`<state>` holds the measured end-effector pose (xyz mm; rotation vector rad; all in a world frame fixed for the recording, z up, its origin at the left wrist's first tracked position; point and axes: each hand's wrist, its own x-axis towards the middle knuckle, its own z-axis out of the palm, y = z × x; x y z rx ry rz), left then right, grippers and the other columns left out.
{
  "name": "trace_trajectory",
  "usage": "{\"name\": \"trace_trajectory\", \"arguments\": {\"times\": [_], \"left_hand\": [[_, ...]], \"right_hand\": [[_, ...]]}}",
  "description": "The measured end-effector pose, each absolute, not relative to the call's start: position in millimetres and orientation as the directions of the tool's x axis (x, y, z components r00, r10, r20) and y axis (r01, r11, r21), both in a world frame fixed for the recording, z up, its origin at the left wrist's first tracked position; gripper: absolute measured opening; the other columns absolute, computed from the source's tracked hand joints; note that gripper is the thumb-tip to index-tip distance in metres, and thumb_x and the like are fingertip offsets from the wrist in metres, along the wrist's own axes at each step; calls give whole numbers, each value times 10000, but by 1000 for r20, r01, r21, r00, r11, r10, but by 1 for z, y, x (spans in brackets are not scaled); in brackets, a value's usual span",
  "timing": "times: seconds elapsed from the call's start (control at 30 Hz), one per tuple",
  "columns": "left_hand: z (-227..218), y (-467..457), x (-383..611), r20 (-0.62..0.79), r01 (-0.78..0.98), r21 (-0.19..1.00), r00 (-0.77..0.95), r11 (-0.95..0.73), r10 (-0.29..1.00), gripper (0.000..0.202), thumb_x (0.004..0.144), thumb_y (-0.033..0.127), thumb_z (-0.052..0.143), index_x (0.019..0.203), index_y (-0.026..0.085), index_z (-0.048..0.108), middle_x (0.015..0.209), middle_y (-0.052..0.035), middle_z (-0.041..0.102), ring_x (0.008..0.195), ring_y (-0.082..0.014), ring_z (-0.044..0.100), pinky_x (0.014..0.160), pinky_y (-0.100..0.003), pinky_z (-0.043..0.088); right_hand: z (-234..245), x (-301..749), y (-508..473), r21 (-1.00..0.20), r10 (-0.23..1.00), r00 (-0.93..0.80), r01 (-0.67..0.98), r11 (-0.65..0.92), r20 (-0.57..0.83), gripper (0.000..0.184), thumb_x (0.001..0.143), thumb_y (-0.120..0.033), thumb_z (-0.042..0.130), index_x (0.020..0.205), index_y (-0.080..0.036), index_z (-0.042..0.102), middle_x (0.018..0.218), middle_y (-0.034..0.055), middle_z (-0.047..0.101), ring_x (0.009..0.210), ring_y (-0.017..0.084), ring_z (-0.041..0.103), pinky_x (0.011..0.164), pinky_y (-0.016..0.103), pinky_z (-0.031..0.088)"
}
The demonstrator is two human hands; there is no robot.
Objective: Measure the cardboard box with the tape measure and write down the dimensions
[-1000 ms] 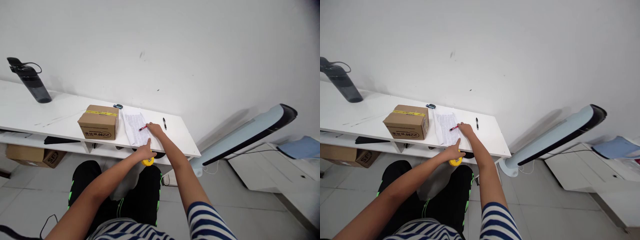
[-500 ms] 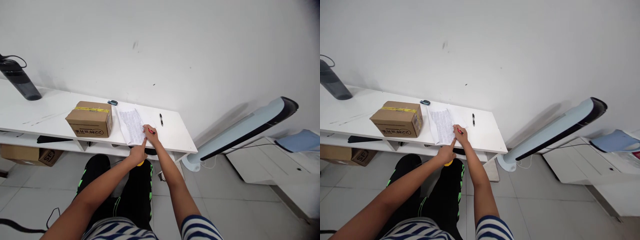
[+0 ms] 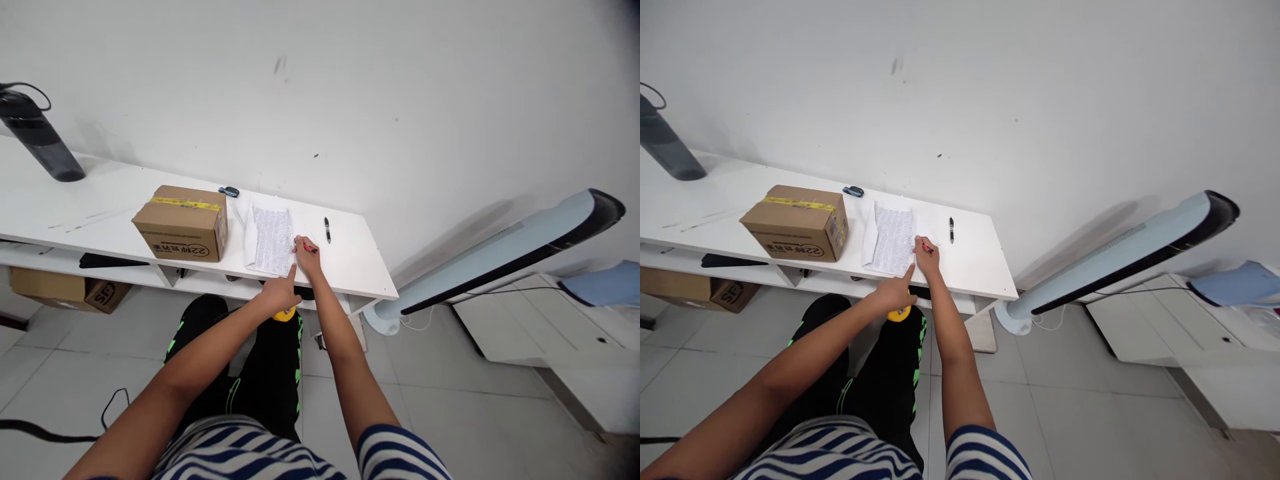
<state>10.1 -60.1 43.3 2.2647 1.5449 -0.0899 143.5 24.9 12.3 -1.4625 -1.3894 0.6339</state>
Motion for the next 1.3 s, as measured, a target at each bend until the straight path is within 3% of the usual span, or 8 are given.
{"name": "trace_trajectory", "arguments": {"times": [0.17,0.33,0.57,0.67,1.3], "left_hand": [[32,-48,33,-333,902,326,389,-282,859,1049,800,428,583,1551,82,-63,1119,-199,703,1035,-325,666,777,-343,465],[16,-51,31,-249,892,331,396,-307,884,995,834,387,538,1550,102,-91,1079,-192,709,1008,-337,672,753,-361,466],[15,-49,30,-278,897,311,401,-313,873,1018,832,381,539,1539,107,-141,1058,-182,713,1016,-332,667,759,-359,466],[15,-48,31,-268,899,301,400,-318,876,1023,829,383,545,1539,102,-136,1050,-188,713,1022,-336,666,767,-366,467],[17,-51,30,-275,890,332,409,-313,870,1017,823,357,543,1540,101,-130,1115,-195,701,1028,-342,664,790,-382,472]], "right_hand": [[14,143,24,-895,949,201,424,139,243,439,926,-549,384,721,-211,575,719,6,635,730,138,568,712,259,407],[16,146,22,-919,958,162,356,166,236,307,887,-461,464,984,-217,623,732,0,645,773,158,589,727,266,434],[14,148,24,-932,946,225,330,149,231,425,885,-542,438,650,-208,558,579,-5,530,638,160,516,668,290,431],[14,148,26,-920,933,237,350,177,269,405,867,-499,481,580,-215,496,584,-14,525,636,147,493,667,283,417],[13,146,25,-931,946,233,337,140,227,349,853,-423,482,578,-209,509,600,-12,553,639,144,500,680,279,412]]}}
